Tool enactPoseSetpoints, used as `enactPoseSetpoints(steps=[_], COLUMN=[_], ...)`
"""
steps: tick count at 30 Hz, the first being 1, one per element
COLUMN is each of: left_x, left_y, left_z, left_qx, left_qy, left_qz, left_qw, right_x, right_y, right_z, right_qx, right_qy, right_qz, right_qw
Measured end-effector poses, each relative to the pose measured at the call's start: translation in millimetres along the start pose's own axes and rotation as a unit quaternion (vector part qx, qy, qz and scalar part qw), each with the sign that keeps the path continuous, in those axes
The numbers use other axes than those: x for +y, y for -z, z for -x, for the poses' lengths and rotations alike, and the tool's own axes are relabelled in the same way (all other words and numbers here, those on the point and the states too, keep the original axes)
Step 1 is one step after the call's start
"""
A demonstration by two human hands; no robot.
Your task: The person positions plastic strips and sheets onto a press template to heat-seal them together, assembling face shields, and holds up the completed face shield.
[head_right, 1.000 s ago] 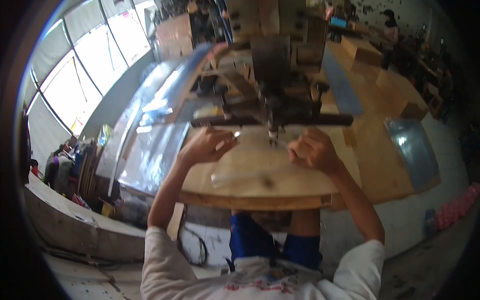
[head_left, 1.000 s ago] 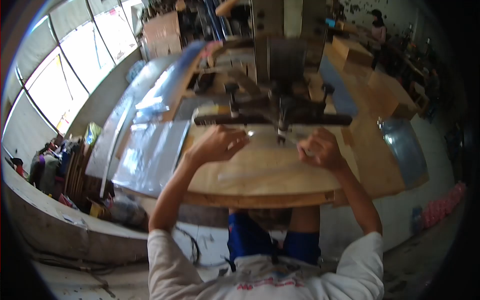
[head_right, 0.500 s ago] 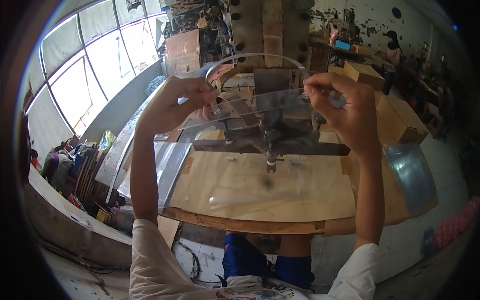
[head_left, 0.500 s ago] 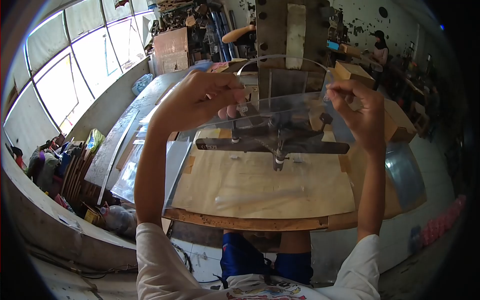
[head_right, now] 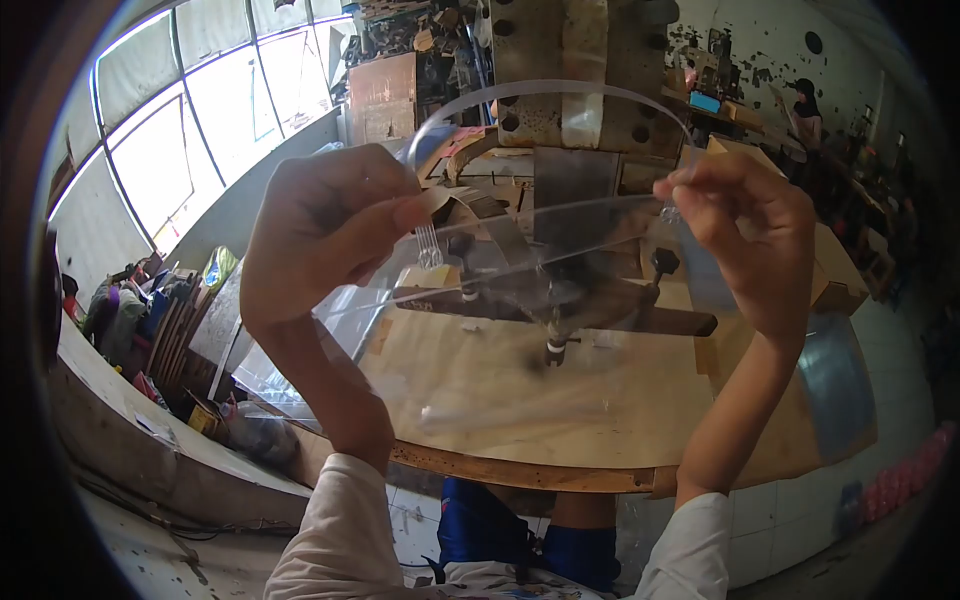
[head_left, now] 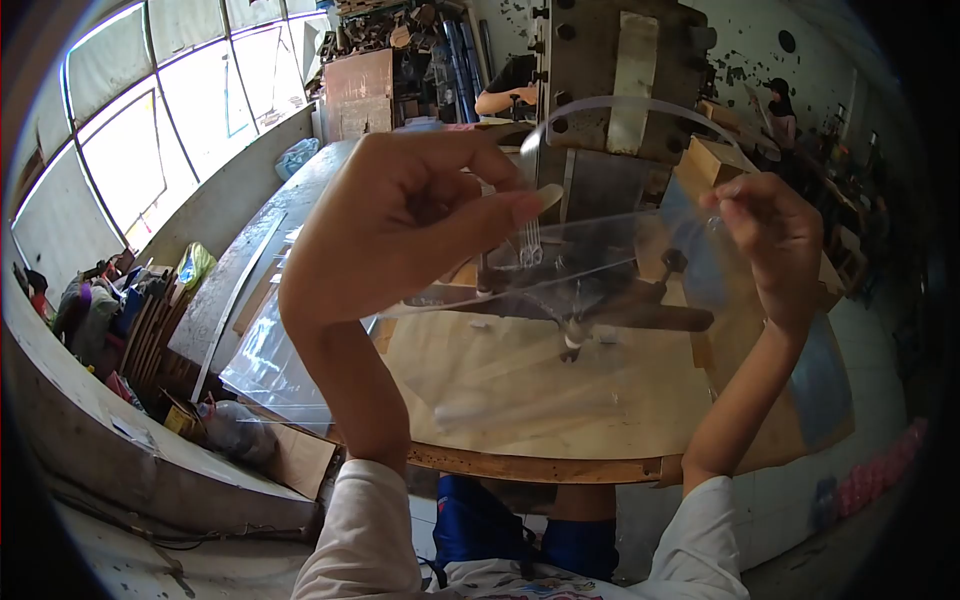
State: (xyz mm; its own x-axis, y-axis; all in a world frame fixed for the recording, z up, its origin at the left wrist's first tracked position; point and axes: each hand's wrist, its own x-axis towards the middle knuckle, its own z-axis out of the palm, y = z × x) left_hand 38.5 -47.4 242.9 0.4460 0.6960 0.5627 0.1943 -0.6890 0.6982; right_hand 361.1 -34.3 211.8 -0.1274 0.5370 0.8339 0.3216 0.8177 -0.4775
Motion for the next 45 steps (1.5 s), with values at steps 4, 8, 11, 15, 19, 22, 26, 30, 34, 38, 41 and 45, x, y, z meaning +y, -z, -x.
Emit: enactPoseSetpoints(steps=[4, 8, 11, 15, 19, 22, 26, 30, 34, 38, 41, 45], left_x=[-19, -26, -23, -22, -23, -25, -28, -32, -27, -28, -29, -31], left_y=[-3, -7, -1, -8, -11, -13, -14, -19, -21, -21, -21, -17], left_z=[10, 6, 1, -1, -4, -5, -11, -17, -20, -18, -17, -14], left_qx=[0.027, 0.029, -0.045, -0.038, -0.042, -0.036, -0.046, -0.044, -0.076, -0.123, -0.144, -0.098], left_qy=[-0.059, -0.052, -0.041, -0.024, -0.004, 0.003, 0.01, 0.007, 0.0, -0.082, -0.122, -0.066], left_qz=[-0.019, 0.007, 0.0, -0.036, -0.044, -0.054, -0.075, -0.069, -0.034, -0.031, -0.074, -0.054], left_qw=[0.998, 0.998, 0.998, 0.998, 0.998, 0.998, 0.996, 0.997, 0.997, 0.988, 0.979, 0.991], right_x=[4, 6, 9, 13, 15, 13, 14, 12, 9, 5, 1, -1], right_y=[-1, 0, 2, 7, 12, 16, 21, 29, 35, 37, 36, 36], right_z=[-1, 0, 0, 0, -1, 0, 1, 2, 4, 6, 5, 5], right_qx=[-0.038, -0.049, -0.042, -0.042, -0.045, -0.05, -0.056, -0.062, -0.052, -0.047, -0.059, -0.08], right_qy=[-0.016, -0.014, -0.032, -0.05, -0.043, -0.038, -0.036, -0.028, -0.022, -0.022, -0.009, -0.001], right_qz=[0.009, 0.009, 0.01, 0.016, 0.003, 0.01, 0.012, 0.033, 0.038, 0.024, 0.031, 0.034], right_qw=[0.999, 0.999, 0.999, 0.998, 0.998, 0.998, 0.998, 0.997, 0.998, 0.998, 0.998, 0.996])
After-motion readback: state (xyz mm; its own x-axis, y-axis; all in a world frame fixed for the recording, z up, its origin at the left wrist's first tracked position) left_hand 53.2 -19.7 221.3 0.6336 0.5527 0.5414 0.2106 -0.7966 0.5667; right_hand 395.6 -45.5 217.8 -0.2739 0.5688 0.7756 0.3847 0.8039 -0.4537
